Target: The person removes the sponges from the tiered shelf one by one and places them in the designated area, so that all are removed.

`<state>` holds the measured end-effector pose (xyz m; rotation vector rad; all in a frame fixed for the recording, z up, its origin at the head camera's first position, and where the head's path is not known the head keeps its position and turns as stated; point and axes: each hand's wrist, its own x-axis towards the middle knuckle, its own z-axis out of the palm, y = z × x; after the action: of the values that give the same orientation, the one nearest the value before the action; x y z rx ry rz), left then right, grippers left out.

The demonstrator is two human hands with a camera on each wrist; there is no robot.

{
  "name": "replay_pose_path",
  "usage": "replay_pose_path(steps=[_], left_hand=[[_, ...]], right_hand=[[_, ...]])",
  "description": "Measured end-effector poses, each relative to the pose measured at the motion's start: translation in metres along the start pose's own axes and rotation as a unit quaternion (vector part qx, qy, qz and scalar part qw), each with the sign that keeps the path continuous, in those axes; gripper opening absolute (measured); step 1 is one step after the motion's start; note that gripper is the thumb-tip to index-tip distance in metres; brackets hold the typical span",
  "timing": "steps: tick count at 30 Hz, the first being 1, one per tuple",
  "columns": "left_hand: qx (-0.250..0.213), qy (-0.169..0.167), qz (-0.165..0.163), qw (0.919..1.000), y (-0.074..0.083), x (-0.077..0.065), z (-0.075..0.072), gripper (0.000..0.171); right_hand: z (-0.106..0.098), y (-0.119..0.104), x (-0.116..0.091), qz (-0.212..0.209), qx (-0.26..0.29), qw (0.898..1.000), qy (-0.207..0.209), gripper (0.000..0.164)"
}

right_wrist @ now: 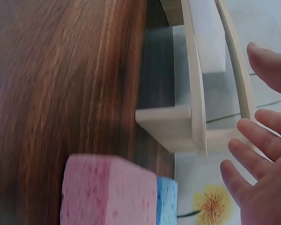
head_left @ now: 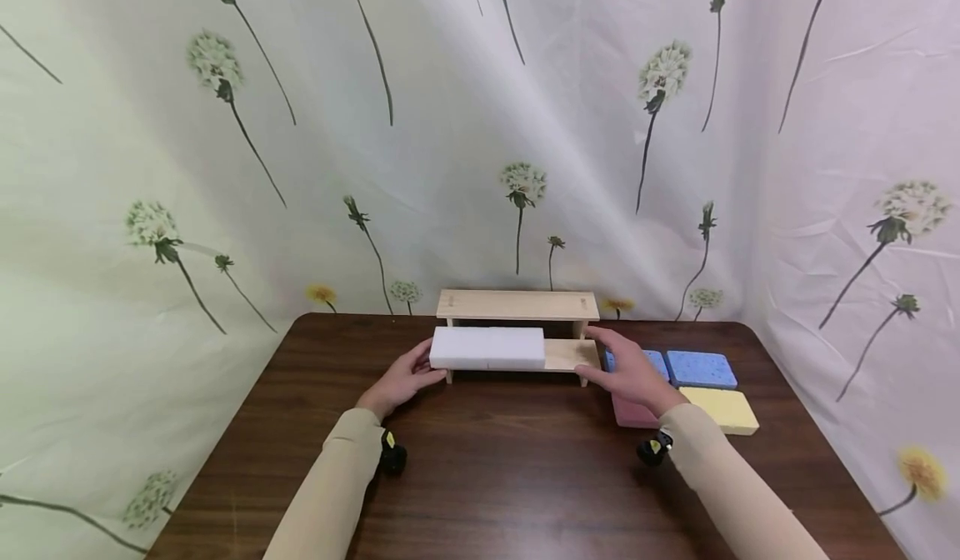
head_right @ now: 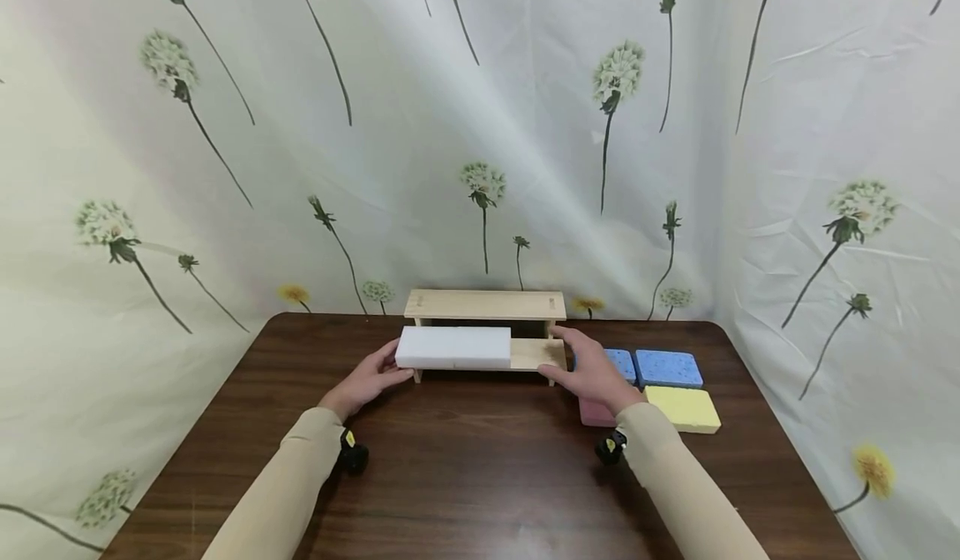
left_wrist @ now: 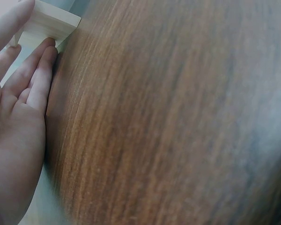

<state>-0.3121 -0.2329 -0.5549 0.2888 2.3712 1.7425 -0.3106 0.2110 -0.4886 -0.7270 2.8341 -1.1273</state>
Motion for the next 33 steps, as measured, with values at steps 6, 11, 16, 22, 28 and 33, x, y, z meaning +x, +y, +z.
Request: replay_pose_path(steps=[6,11,16,22,28,33], left_hand=[[0.003,0.006,-0.007,0.9999,0.001,-0.001,0.001,0.080],[0.003,0.011,-0.009,0.9999,0.003,-0.001,0.001,0.080],[0.008,0.009,-0.006,0.9999,0.002,-0.003,0.001,0.082],[0.009,0.010,0.000,0.9999,0.000,-0.006,0.001,0.081],[0.003,0.013,-0.004,0.9999,0.002,-0.007,0.000,0.081],[0.009,0.010,-0.004,0.9999,0.005,-0.007,0.003,0.079]], right_hand=[[0.008,-0.012,0.011,-0.004,0.002,1.000,-0.012,0.080],[0.012,-0.018,0.016,0.005,-0.004,1.000,-0.016,0.077],[0.016,-0.022,0.017,0.016,0.002,1.000,-0.026,0.078],[0.024,-0.025,0.020,0.010,-0.003,0.999,-0.032,0.082],[0.028,-0.025,0.026,0.008,-0.015,0.999,-0.039,0.084],[0.032,-0.021,0.031,-0.004,-0.023,0.999,-0.042,0.087]])
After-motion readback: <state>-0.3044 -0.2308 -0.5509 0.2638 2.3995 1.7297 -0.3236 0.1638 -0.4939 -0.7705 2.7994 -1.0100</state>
